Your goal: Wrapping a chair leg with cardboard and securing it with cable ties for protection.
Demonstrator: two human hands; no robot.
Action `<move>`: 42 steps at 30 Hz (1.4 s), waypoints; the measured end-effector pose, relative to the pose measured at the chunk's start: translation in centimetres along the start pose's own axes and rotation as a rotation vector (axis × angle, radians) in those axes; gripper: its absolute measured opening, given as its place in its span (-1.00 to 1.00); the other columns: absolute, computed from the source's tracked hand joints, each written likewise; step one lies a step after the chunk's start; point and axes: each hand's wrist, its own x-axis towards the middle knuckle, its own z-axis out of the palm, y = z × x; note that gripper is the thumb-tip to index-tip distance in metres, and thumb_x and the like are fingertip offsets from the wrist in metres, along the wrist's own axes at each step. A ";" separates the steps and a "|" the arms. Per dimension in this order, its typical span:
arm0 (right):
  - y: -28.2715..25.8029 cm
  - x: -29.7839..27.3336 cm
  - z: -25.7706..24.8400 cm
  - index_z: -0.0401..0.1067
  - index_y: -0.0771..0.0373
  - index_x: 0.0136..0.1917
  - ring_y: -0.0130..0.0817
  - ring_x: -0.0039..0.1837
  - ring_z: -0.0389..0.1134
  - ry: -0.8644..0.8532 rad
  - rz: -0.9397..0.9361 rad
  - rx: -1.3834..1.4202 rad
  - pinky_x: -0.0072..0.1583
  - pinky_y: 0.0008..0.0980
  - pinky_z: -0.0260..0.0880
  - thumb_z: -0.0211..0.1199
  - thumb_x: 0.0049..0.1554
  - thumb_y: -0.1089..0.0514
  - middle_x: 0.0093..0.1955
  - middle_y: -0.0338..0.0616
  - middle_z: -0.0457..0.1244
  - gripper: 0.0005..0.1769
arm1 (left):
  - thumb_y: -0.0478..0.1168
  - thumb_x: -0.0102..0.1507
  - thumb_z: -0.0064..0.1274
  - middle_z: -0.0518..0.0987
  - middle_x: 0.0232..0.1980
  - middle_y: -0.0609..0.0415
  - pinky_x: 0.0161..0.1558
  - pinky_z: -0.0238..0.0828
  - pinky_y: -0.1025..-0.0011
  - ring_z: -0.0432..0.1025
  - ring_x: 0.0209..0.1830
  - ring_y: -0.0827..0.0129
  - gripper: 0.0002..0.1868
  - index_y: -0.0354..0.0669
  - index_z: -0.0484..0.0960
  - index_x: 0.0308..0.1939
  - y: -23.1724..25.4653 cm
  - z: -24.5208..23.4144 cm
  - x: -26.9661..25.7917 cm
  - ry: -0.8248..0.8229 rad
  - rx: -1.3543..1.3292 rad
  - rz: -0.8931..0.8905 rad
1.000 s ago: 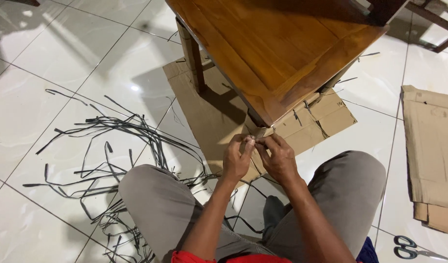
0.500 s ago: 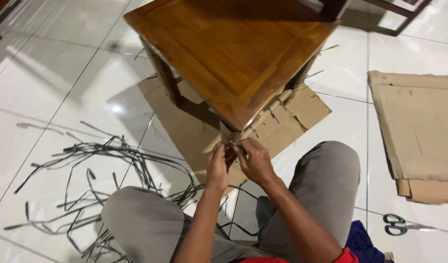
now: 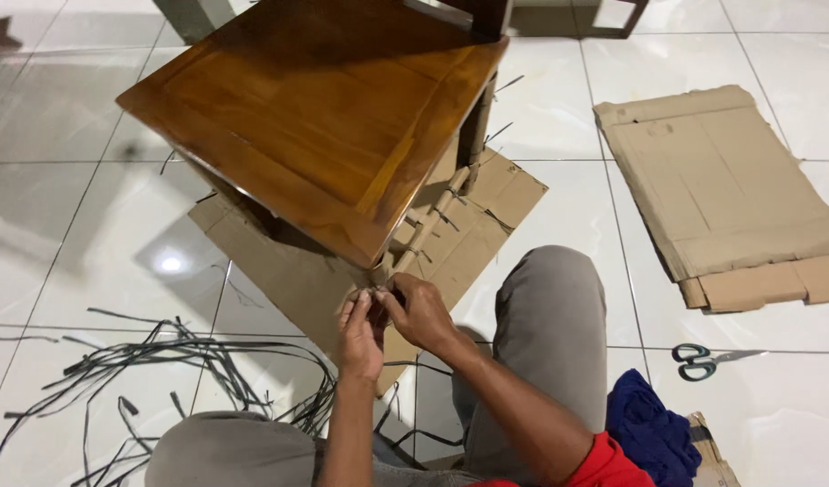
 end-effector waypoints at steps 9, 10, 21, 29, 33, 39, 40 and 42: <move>-0.3 0.1 -0.2 0.41 0.31 -0.09 0.09 -0.30 0.35 0.004 0.055 0.161 -0.28 -0.04 0.28 0.23 0.23 0.14 -0.36 0.20 0.27 -0.82 | -0.34 0.36 0.03 0.69 -0.15 -0.05 0.09 0.53 0.20 0.59 -0.05 0.22 -0.95 -0.14 0.59 -0.16 0.0 -0.8 0.6 -0.004 -0.006 -0.012; -0.2 0.0 -0.1 0.40 0.28 -0.06 0.10 -0.27 0.37 0.017 0.028 0.167 -0.26 -0.01 0.31 0.24 0.24 0.12 -0.33 0.19 0.29 -0.83 | -0.31 0.36 0.05 0.69 -0.15 -0.03 0.08 0.54 0.23 0.60 -0.06 0.24 -0.96 -0.11 0.58 -0.13 -0.3 -1.2 0.9 -0.017 0.027 0.000; -2.9 0.5 -1.4 0.38 0.21 -0.13 0.13 -0.24 0.38 0.045 -0.201 -0.118 -0.27 -0.06 0.41 0.23 0.22 0.25 -0.34 0.04 0.23 -0.92 | -0.31 0.35 0.08 0.71 -0.05 -0.02 0.17 0.52 0.19 0.60 0.04 0.24 -0.86 -0.06 0.60 -0.02 -3.1 -5.5 3.1 -0.002 0.158 0.050; 0.4 0.5 -0.2 0.42 0.27 -0.07 0.14 -0.14 0.39 -0.042 -0.241 -0.050 -0.16 -0.04 0.42 0.22 0.25 0.24 -0.25 0.07 0.24 -0.95 | -0.45 0.22 0.11 0.71 -0.04 -0.06 0.17 0.48 0.33 0.55 -0.01 0.38 -0.66 -0.31 0.70 0.08 2.6 1.7 -1.2 -0.015 0.542 0.074; -1.4 0.3 -1.7 0.42 0.30 -0.08 0.13 -0.10 0.41 -0.084 -0.263 -0.051 -0.10 -0.05 0.44 0.19 0.26 0.23 -0.21 0.11 0.27 -0.90 | -0.51 0.18 0.14 0.74 -0.12 -0.16 0.05 0.55 0.39 0.58 -0.16 0.40 -0.66 -0.38 0.72 0.05 4.4 2.3 -2.1 0.001 0.702 0.097; -1.9 0.3 -2.2 0.46 0.30 -0.01 0.05 -0.17 0.42 -0.090 -0.146 0.056 -0.12 -0.09 0.43 0.21 0.27 0.13 -0.23 0.13 0.30 -0.82 | -0.36 0.19 0.31 0.76 -0.28 -0.09 -0.10 0.56 0.25 0.67 -0.20 0.21 -0.90 -0.16 0.83 -0.22 4.6 1.2 -1.9 -0.011 1.100 0.441; -1.6 0.5 -2.2 0.47 0.33 -0.01 0.07 -0.17 0.43 -0.086 -0.154 0.060 -0.13 -0.08 0.44 0.24 0.24 0.15 -0.23 0.15 0.31 -0.82 | -0.28 0.19 0.33 0.74 -0.33 -0.07 -0.10 0.58 0.20 0.66 -0.25 0.14 -0.91 -0.05 0.83 -0.23 4.6 1.0 -1.7 -0.019 1.131 0.487; -2.1 0.8 -2.6 0.49 0.35 -0.01 0.09 -0.17 0.44 -0.095 -0.163 0.070 -0.13 -0.08 0.44 0.28 0.22 0.16 -0.23 0.16 0.32 -0.82 | -0.21 0.19 0.35 0.72 -0.39 -0.05 -0.10 0.60 0.15 0.64 -0.30 0.08 -0.93 0.06 0.84 -0.25 4.9 0.9 -1.6 -0.014 1.164 0.530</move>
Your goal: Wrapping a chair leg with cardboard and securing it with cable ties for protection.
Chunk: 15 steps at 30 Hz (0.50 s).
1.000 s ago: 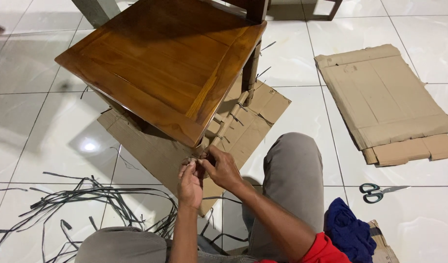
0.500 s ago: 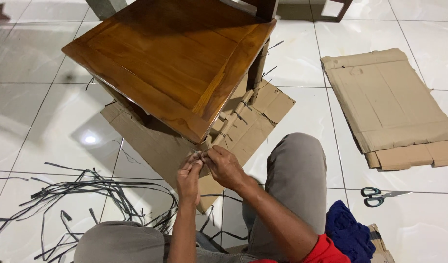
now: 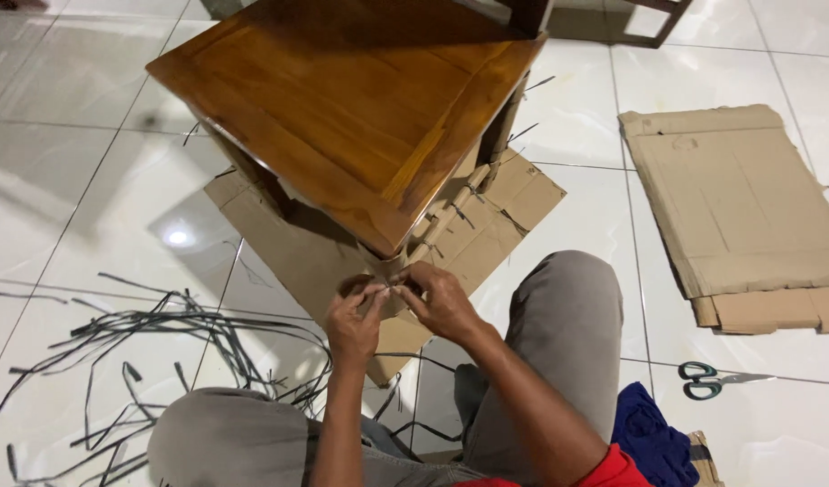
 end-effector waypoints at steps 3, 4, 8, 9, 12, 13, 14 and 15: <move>-0.8 -0.1 -0.6 0.50 0.34 0.01 0.14 -0.17 0.44 -0.047 0.003 -0.043 -0.12 -0.02 0.47 0.30 0.19 0.15 -0.24 0.17 0.34 -0.79 | -0.20 0.23 0.35 0.70 -0.34 -0.02 -0.09 0.56 0.23 0.64 -0.28 0.15 -0.92 -0.09 0.80 -0.25 0.7 -0.7 0.0 0.063 -0.051 0.036; 0.1 -0.1 -0.4 0.51 0.32 -0.02 0.14 -0.18 0.43 -0.039 -0.005 -0.094 -0.11 -0.02 0.46 0.31 0.17 0.18 -0.25 0.14 0.32 -0.84 | -0.22 0.22 0.34 0.67 -0.35 -0.10 -0.11 0.54 0.14 0.63 -0.28 0.02 -0.91 -0.14 0.78 -0.25 1.0 -0.9 0.0 0.054 -0.054 0.026; 1.0 -0.2 -0.2 0.54 0.19 -0.05 0.04 -0.18 0.44 0.003 0.029 -0.200 -0.11 -0.06 0.45 0.32 0.11 0.21 -0.26 0.01 0.31 -0.89 | -0.17 0.19 0.36 0.61 -0.39 -0.08 -0.17 0.52 0.12 0.60 -0.28 -0.03 -0.87 -0.10 0.77 -0.28 -0.1 -0.8 0.1 0.102 0.045 0.043; 1.5 -0.2 0.0 0.54 0.19 -0.05 0.04 -0.18 0.44 -0.005 0.027 -0.196 -0.11 -0.06 0.45 0.32 0.11 0.21 -0.26 0.01 0.31 -0.89 | -0.17 0.19 0.36 0.61 -0.39 -0.08 -0.17 0.52 0.12 0.60 -0.28 -0.03 -0.87 -0.10 0.77 -0.28 0.1 -0.8 0.1 0.108 0.049 0.038; 2.7 0.0 0.4 0.53 0.14 -0.07 -0.05 -0.17 0.44 0.059 0.053 -0.251 -0.10 -0.14 0.45 0.38 0.08 0.21 -0.27 -0.08 0.30 -0.89 | -0.10 0.25 0.31 0.62 -0.39 -0.05 -0.16 0.53 0.15 0.59 -0.31 -0.03 -0.83 -0.11 0.74 -0.28 0.6 -0.9 0.2 0.118 0.061 0.008; 3.0 0.1 0.3 0.53 0.14 -0.07 -0.05 -0.17 0.44 0.086 0.061 -0.284 -0.10 -0.15 0.44 0.37 0.10 0.19 -0.27 -0.08 0.29 -0.90 | -0.17 0.24 0.29 0.61 -0.37 -0.10 -0.15 0.53 0.10 0.59 -0.32 -0.07 -0.87 -0.14 0.73 -0.26 0.6 -0.9 0.4 0.136 0.071 0.006; 3.3 0.3 0.3 0.52 0.14 -0.06 -0.05 -0.18 0.43 0.112 0.069 -0.316 -0.10 -0.15 0.44 0.37 0.12 0.16 -0.27 -0.09 0.28 -0.90 | -0.24 0.23 0.27 0.61 -0.36 -0.16 -0.14 0.52 0.05 0.58 -0.33 -0.12 -0.91 -0.17 0.72 -0.24 0.7 -0.9 0.5 0.153 0.080 0.004; 3.2 0.3 0.4 0.52 0.14 -0.06 -0.05 -0.18 0.43 0.111 0.067 -0.316 -0.10 -0.15 0.44 0.37 0.12 0.16 -0.27 -0.09 0.28 -0.90 | -0.24 0.23 0.27 0.61 -0.36 -0.16 -0.14 0.52 0.05 0.58 -0.33 -0.12 -0.91 -0.17 0.72 -0.24 -0.4 -0.5 0.5 0.155 0.080 0.004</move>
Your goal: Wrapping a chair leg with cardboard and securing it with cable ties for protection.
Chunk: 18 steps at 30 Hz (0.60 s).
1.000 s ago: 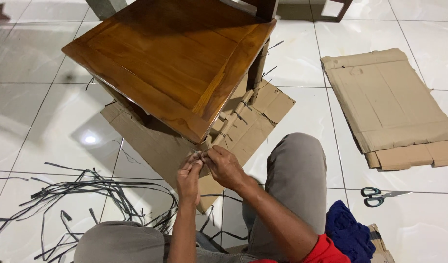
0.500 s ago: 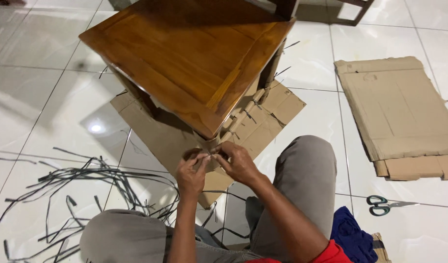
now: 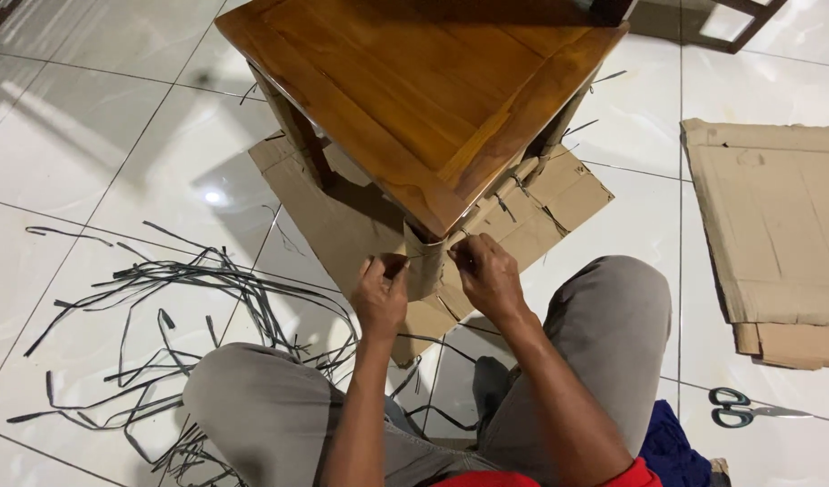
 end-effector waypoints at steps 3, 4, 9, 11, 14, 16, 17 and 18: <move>-0.4 0.1 -0.1 0.48 0.17 -0.07 0.02 -0.16 0.43 0.030 -0.011 -0.045 -0.10 -0.06 0.44 0.34 0.18 0.17 -0.27 -0.03 0.27 -0.92 | -0.17 0.20 0.32 0.52 -0.36 -0.33 -0.24 0.45 0.00 0.53 -0.32 -0.28 -0.75 -0.31 0.67 -0.25 -1.4 0.8 0.1 -0.012 0.049 -0.066; -0.7 0.0 -0.2 0.47 0.17 -0.06 0.02 -0.15 0.44 0.027 0.006 -0.030 -0.11 -0.07 0.45 0.33 0.18 0.16 -0.27 -0.04 0.27 -0.92 | -0.16 0.23 0.28 0.53 -0.35 -0.32 -0.24 0.45 -0.02 0.53 -0.28 -0.29 -0.76 -0.31 0.66 -0.23 -0.8 0.6 0.1 -0.041 0.038 -0.060; -1.2 -0.4 0.1 0.44 0.15 -0.03 0.03 -0.14 0.45 0.012 0.008 -0.036 -0.10 -0.07 0.46 0.27 0.24 0.13 -0.26 -0.04 0.28 -0.91 | -0.12 0.31 0.15 0.51 -0.36 -0.45 -0.21 0.35 -0.17 0.47 -0.25 -0.47 -0.66 -0.45 0.59 -0.25 1.7 -0.5 0.6 -0.155 -0.024 -0.170; -1.1 -0.6 0.3 0.41 0.21 -0.01 0.20 -0.12 0.44 -0.054 0.026 -0.019 -0.11 0.07 0.43 0.22 0.22 0.20 -0.25 0.11 0.30 -0.93 | -0.03 0.37 -0.03 0.59 -0.31 -0.42 -0.17 0.32 -0.06 0.50 -0.25 -0.34 -0.59 -0.40 0.60 -0.21 2.6 -0.9 0.9 -0.300 -0.068 -0.339; -2.9 -0.5 -0.6 0.39 0.18 0.12 0.20 0.00 0.47 -0.216 0.078 -0.063 0.01 0.14 0.43 0.13 0.17 0.28 -0.13 0.18 0.38 -0.77 | -0.23 0.33 -0.11 0.47 -0.32 -0.36 -0.25 0.39 -0.11 0.46 -0.26 -0.45 -0.78 -0.22 0.62 -0.08 1.6 -0.3 0.7 -0.299 -0.025 -0.091; -3.4 -0.4 -0.9 0.41 0.18 0.11 0.19 0.00 0.47 -0.237 0.085 -0.069 0.02 0.10 0.44 0.11 0.17 0.27 -0.12 0.17 0.39 -0.77 | -0.27 0.32 -0.17 0.50 -0.30 -0.26 -0.24 0.44 -0.01 0.49 -0.27 -0.35 -0.75 -0.15 0.64 -0.09 2.1 -0.5 0.7 -0.325 -0.023 -0.051; -3.7 -0.4 -1.0 0.44 0.19 0.11 0.18 0.00 0.48 -0.260 0.094 -0.076 0.04 0.07 0.46 0.08 0.16 0.26 -0.11 0.15 0.41 -0.76 | -0.31 0.31 -0.24 0.53 -0.28 -0.17 -0.23 0.49 0.08 0.51 -0.28 -0.26 -0.69 -0.08 0.66 -0.09 2.3 -0.5 0.7 -0.353 -0.021 -0.012; -3.2 -0.4 -0.7 0.44 0.19 0.11 0.18 0.00 0.48 -0.260 0.093 -0.076 0.04 0.07 0.46 0.08 0.16 0.26 -0.11 0.15 0.41 -0.76 | -0.31 0.31 -0.24 0.53 -0.28 -0.17 -0.23 0.49 0.08 0.51 -0.28 -0.26 -0.69 -0.08 0.66 -0.09 2.3 -0.5 0.7 -0.352 -0.021 -0.012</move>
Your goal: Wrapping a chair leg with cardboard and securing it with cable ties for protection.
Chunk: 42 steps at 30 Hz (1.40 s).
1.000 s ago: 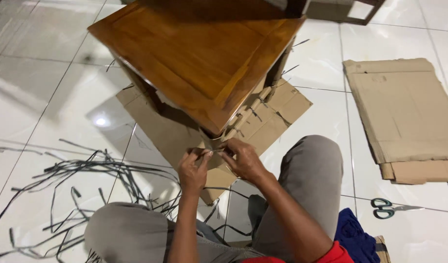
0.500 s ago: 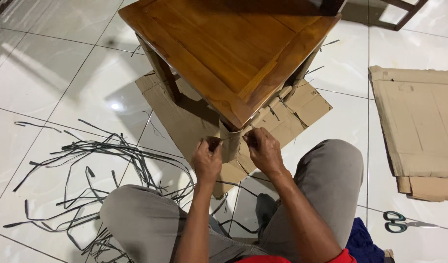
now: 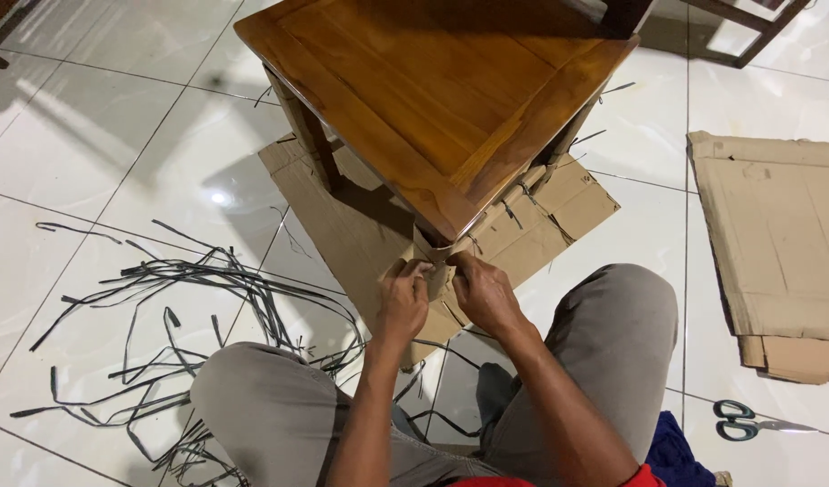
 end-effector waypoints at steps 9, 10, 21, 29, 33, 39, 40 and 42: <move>2.3 0.5 1.9 0.49 0.15 -0.04 0.23 -0.15 0.42 0.049 0.056 0.245 -0.07 0.10 0.39 0.03 0.17 0.15 -0.25 0.16 0.38 -0.78 | -0.34 0.28 -0.24 0.39 -0.42 -0.17 -0.34 0.45 0.00 0.46 -0.39 -0.25 -0.79 -0.08 0.54 -0.31 0.2 0.6 0.1 -0.006 -0.007 0.130; 3.0 0.7 2.4 0.50 0.14 -0.05 0.07 -0.22 0.36 0.040 0.080 0.322 -0.10 0.02 0.38 0.03 0.17 0.16 -0.30 0.12 0.36 -0.78 | -0.34 0.28 -0.23 0.40 -0.43 -0.15 -0.33 0.46 0.09 0.47 -0.40 -0.18 -0.79 -0.04 0.54 -0.33 0.3 0.6 0.1 -0.004 -0.031 0.106; 2.7 2.9 3.0 0.43 0.19 -0.14 -0.60 -0.40 -0.09 -0.031 0.447 1.241 -0.25 -0.57 0.05 0.06 0.26 0.10 -0.46 -0.47 -0.12 -0.80 | -0.34 0.25 -0.12 0.42 -0.36 0.15 -0.28 0.38 0.49 0.45 -0.42 0.44 -0.88 -0.16 0.53 -0.34 -4.8 4.4 1.6 0.080 -0.703 -0.323; 1.9 1.8 2.4 0.45 0.19 -0.11 -0.57 -0.34 -0.09 -0.011 0.519 1.401 -0.20 -0.52 0.07 0.12 0.19 0.16 -0.43 -0.45 -0.14 -0.88 | -0.24 0.25 -0.13 0.51 -0.36 -0.06 -0.14 0.46 0.13 0.52 -0.29 -0.01 -0.79 -0.04 0.65 -0.36 -1.3 2.1 0.1 0.107 -0.201 -0.133; 1.4 0.9 2.3 0.41 0.24 -0.07 -0.60 -0.35 -0.06 -0.017 0.408 1.448 -0.20 -0.56 0.09 0.04 0.27 0.21 -0.37 -0.45 -0.15 -0.86 | -0.31 0.29 -0.19 0.47 -0.31 -0.05 -0.16 0.49 0.06 0.50 -0.24 -0.12 -0.78 0.00 0.60 -0.22 0.4 1.2 -0.9 0.093 0.005 0.101; 1.2 -0.2 3.1 0.56 0.40 0.12 -0.44 -0.32 0.19 0.153 -0.012 0.819 -0.15 -0.37 0.34 0.16 0.27 0.26 -0.43 -0.10 0.18 -0.76 | -0.38 0.34 -0.14 0.46 -0.22 0.02 -0.26 0.54 0.15 0.48 -0.22 0.03 -0.78 0.00 0.55 -0.04 0.4 0.5 -1.1 0.049 0.203 0.260; 0.9 -0.2 2.8 0.59 0.28 0.10 -0.34 -0.29 0.32 0.216 -0.112 0.613 -0.12 -0.33 0.40 0.20 0.25 0.24 -0.39 -0.10 0.27 -0.80 | -0.36 0.35 -0.11 0.47 -0.22 0.02 -0.26 0.53 0.16 0.49 -0.22 0.04 -0.80 -0.01 0.58 -0.04 0.0 0.6 -1.1 0.048 0.221 0.261; 0.6 -0.2 2.5 0.61 0.17 0.07 -0.25 -0.26 0.45 0.278 -0.208 0.405 -0.09 -0.30 0.46 0.24 0.24 0.22 -0.35 -0.10 0.36 -0.83 | -0.33 0.36 -0.08 0.49 -0.22 0.02 -0.26 0.53 0.17 0.50 -0.22 0.05 -0.81 -0.02 0.60 -0.04 -0.7 0.9 -1.1 0.047 0.240 0.263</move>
